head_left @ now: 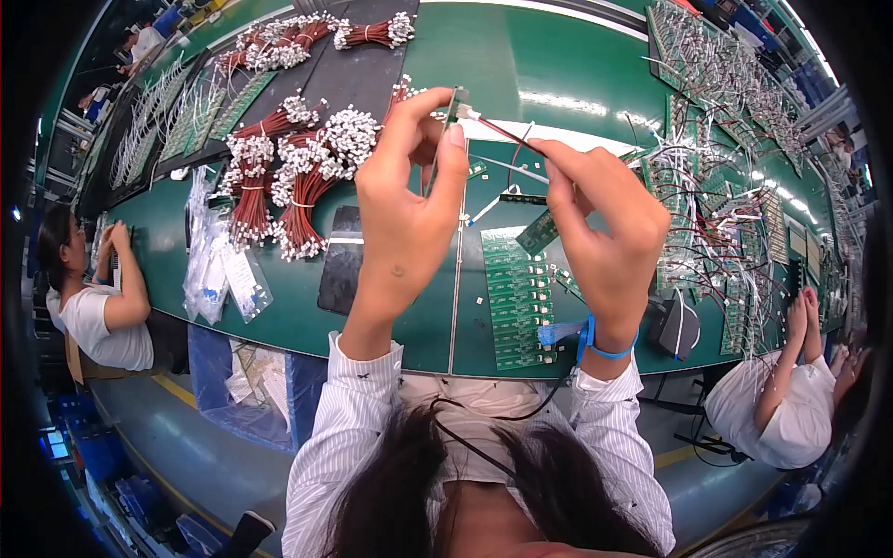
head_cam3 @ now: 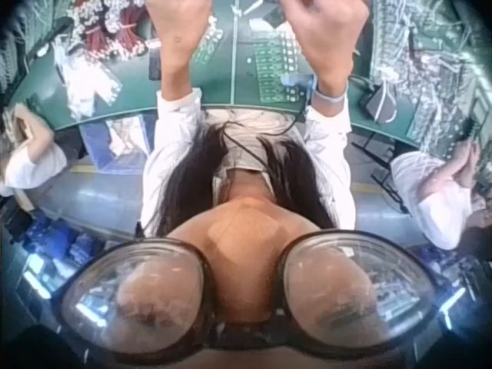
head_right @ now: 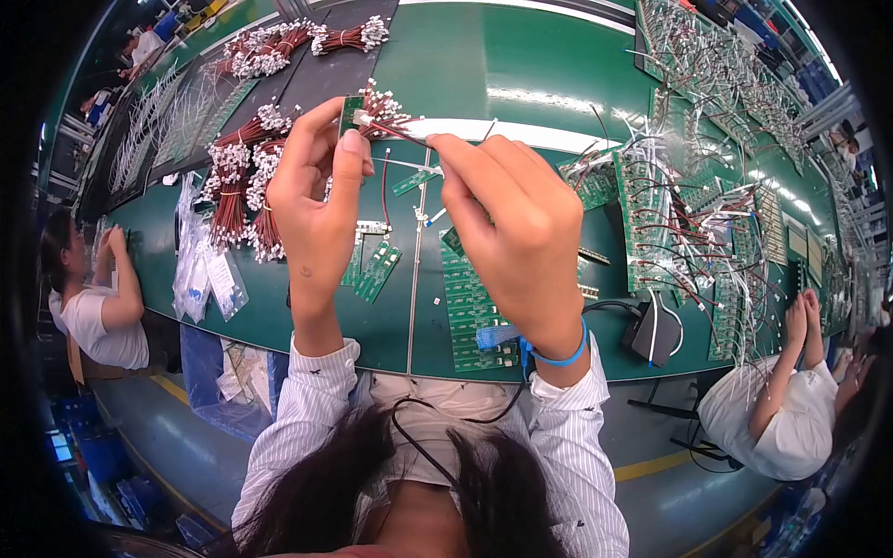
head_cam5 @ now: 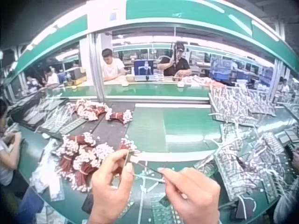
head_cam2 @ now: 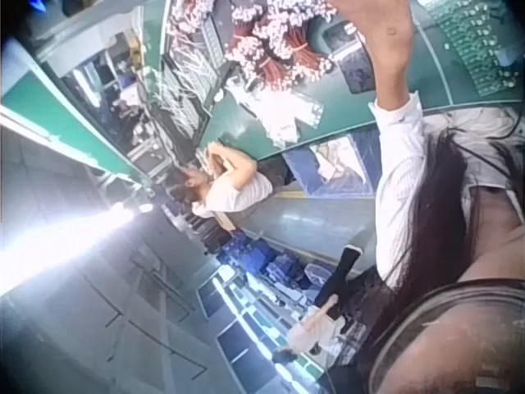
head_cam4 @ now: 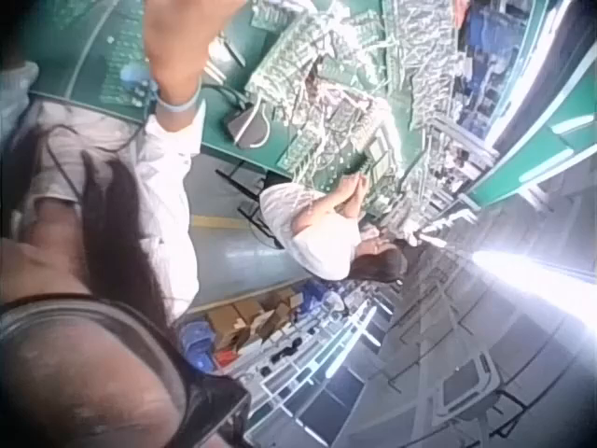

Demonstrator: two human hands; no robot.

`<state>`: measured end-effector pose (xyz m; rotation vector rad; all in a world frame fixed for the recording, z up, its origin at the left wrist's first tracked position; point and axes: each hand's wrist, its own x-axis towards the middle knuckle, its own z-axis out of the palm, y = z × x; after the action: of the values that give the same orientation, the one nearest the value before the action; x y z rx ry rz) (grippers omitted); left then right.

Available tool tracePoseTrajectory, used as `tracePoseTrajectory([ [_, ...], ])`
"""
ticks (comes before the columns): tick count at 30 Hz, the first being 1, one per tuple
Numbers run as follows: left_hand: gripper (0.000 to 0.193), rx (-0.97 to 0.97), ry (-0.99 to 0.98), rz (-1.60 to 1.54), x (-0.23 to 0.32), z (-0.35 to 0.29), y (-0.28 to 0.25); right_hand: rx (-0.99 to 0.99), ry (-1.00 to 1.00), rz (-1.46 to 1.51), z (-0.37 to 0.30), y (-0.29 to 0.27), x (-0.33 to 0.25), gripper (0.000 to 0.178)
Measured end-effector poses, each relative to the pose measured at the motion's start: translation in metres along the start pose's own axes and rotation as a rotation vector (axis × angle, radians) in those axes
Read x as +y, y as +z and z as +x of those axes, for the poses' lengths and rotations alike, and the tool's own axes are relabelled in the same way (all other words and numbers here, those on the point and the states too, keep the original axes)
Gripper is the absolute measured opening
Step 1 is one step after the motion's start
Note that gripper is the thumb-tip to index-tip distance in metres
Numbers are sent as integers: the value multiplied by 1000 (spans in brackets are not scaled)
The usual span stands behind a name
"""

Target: The person assembles electronic components by plugging wire harnesses and ribbon cables into small circuit boards by hand, handling and flexing a panel of boards, and connecting additional wires to individual boards.

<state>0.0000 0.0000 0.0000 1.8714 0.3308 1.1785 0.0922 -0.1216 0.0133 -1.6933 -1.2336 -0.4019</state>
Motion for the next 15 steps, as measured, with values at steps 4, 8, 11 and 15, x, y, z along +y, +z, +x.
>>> tracePoseTrajectory([
  [4,19,24,2,-32,0,0,1,32,-120,-120,1,0,1,28],
  [8,18,12,-32,-27,3,0,-1,81,-284,-220,0,5,11,31],
  [11,18,-6,-91,-55,3,0,-2,69,-361,-299,1,3,12,32],
  [15,18,-17,-133,-64,4,2,-5,37,-382,-298,3,4,12,31],
])
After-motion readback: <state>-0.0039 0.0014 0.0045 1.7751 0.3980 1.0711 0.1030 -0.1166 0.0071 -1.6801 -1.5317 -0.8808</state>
